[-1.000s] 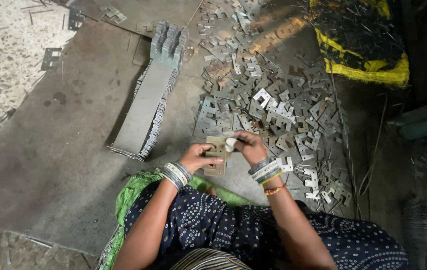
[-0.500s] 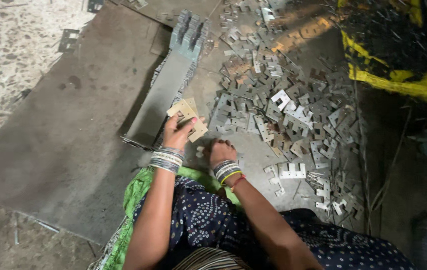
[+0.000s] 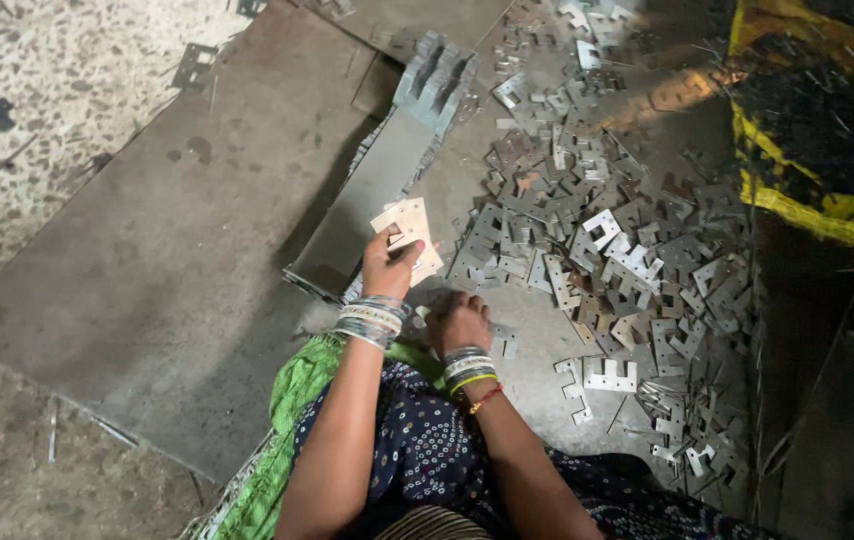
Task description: The person sits on the floor and sorts small, L-shaped metal brackets from a large pile. They pick up the brackets one by one, align them, and place them into a neat stack on a flat metal sheet. The process is repetitive, involving picking, aligning, and stacking the metal pieces.
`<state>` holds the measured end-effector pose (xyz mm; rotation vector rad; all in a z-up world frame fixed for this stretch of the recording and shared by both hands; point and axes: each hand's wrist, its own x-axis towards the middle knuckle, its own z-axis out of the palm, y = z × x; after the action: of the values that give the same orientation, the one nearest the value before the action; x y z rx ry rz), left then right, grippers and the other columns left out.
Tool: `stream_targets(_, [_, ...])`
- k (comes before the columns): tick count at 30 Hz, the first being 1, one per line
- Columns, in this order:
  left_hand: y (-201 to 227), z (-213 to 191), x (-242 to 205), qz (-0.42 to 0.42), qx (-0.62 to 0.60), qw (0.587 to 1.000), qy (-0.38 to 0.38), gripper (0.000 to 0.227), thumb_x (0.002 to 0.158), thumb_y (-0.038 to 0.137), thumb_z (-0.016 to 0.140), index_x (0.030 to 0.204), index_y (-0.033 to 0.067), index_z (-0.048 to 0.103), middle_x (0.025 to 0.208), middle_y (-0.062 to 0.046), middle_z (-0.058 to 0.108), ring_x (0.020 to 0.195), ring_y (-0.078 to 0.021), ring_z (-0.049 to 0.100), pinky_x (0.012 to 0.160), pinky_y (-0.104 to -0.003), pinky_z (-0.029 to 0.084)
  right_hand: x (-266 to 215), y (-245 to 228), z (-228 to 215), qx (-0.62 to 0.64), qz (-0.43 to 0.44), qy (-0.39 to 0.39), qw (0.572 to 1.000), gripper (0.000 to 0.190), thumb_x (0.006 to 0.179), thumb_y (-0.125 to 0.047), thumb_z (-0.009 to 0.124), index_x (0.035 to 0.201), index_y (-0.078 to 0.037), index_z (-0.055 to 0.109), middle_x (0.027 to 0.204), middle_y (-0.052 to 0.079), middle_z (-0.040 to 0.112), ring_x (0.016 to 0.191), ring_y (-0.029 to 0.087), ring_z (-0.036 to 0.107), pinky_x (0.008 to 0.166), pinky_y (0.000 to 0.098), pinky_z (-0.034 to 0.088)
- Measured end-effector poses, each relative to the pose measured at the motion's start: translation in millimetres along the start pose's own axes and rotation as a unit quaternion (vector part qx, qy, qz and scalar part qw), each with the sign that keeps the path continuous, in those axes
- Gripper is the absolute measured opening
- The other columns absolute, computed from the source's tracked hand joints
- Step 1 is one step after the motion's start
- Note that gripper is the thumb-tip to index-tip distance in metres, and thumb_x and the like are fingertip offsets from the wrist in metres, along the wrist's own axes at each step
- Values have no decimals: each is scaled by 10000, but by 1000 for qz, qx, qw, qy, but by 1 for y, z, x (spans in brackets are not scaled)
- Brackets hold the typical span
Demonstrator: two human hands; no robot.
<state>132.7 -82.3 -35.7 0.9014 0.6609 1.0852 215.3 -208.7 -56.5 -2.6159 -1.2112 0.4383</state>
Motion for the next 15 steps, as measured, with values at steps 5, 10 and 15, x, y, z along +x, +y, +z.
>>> stream_targets(5, [2, 10, 1, 1, 12, 1000, 11, 326, 896, -91, 678, 1184, -34, 538, 1084, -147, 712, 951, -247, 774, 794, -329, 626, -6, -12, -7, -88, -8, -17, 996, 704, 725, -425, 796, 1268, -43, 562, 1266, 178, 587, 1260, 362, 520, 1048, 513, 449])
stream_targets(10, [2, 9, 8, 24, 48, 998, 20, 347, 893, -104, 690, 1200, -38, 544, 1082, -143, 696, 948, -240, 749, 798, -328, 617, 1, -22, -13, -81, -34, -10, 996, 683, 699, -335, 808, 1252, -30, 549, 1271, 171, 547, 1256, 359, 491, 1036, 506, 442])
stream_targets(15, [-3, -1, 10, 25, -4, 999, 40, 353, 879, -110, 670, 1201, -26, 550, 1089, -139, 689, 930, -252, 769, 796, -330, 623, -27, -26, 25, -1, -131, 59, 990, 590, 711, -115, 738, 1275, -42, 580, 1162, 177, 583, 1107, 380, 579, 891, 513, 520])
